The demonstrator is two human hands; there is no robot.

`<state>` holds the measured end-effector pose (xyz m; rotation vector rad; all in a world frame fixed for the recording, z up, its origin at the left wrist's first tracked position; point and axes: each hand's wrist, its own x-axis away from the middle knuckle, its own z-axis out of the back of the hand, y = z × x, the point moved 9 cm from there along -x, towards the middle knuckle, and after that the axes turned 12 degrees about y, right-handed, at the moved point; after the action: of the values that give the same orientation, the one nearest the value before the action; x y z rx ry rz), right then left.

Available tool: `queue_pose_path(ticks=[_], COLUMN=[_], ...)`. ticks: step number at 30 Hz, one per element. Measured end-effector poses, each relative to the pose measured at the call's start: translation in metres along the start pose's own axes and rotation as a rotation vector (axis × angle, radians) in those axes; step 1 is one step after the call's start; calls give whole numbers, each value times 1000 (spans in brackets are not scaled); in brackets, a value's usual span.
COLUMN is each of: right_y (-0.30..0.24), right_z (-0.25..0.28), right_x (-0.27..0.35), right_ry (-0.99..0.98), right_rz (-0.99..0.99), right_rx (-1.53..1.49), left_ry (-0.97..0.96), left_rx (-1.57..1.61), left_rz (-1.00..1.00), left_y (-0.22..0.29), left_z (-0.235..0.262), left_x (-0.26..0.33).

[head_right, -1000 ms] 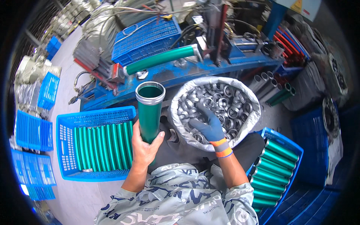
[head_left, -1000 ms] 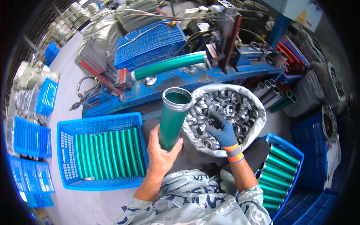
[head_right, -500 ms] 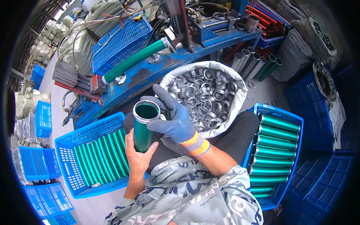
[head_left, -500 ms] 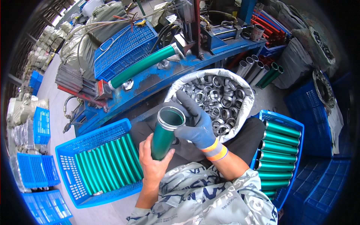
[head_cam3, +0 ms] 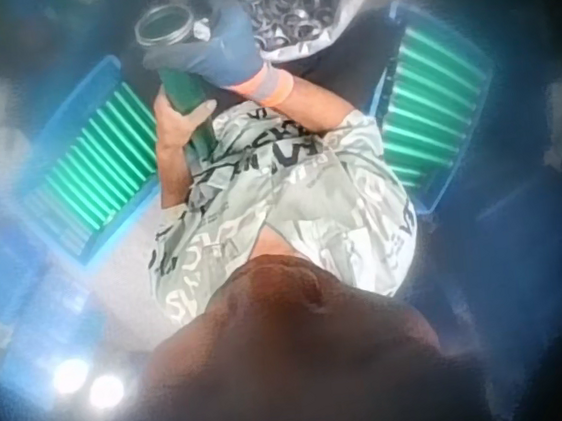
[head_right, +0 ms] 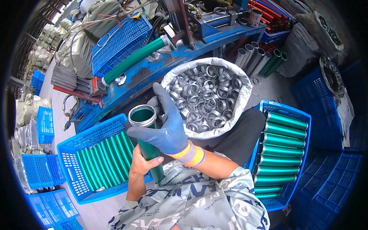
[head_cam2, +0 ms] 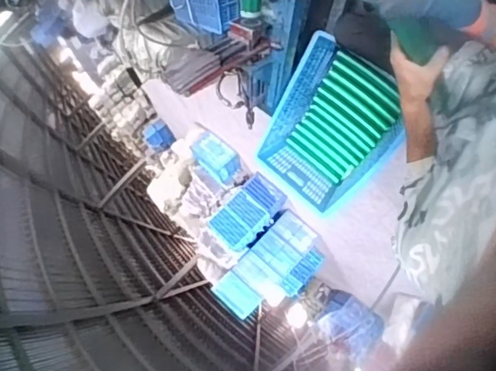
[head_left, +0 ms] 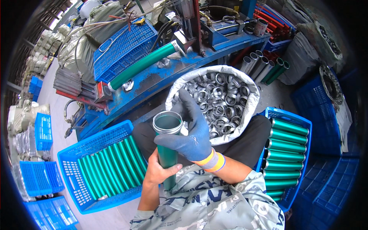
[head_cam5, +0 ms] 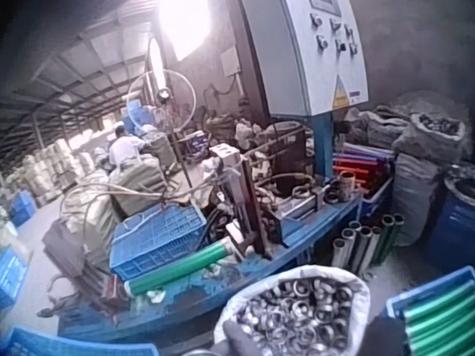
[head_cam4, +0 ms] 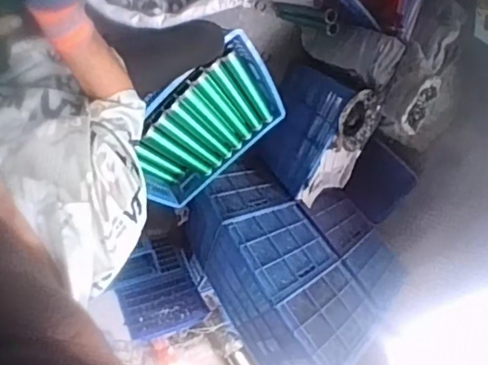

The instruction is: Assembling metal end caps onto green tubes using a pneumatic press machine and organizing them into a storage crate.

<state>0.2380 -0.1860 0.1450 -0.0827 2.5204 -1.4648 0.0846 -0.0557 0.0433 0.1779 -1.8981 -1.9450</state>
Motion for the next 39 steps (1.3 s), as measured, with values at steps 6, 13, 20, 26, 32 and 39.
queue_pose_path(ticks=[6, 13, 20, 26, 32, 39], right_y=[21, -32, 47, 33, 20, 82], right_z=[38, 239, 487, 633, 685, 477], right_x=[-12, -89, -84, -132, -111, -122], right_ry=[63, 558, 633, 800, 937, 443], right_rz=[-193, 7, 61, 124, 106, 64], right_rx=[-74, -51, 510, 935, 934, 751], left_ry=[112, -70, 67, -44, 11, 24], left_rx=[-212, -358, -329, -400, -396, -424], left_rz=[1, 69, 86, 65, 57, 52], left_y=[19, -25, -20, -15, -9, -4], left_z=[-1, 7, 11, -29, -25, -27], left_x=[-9, -4, -4, -16, -14, -28])
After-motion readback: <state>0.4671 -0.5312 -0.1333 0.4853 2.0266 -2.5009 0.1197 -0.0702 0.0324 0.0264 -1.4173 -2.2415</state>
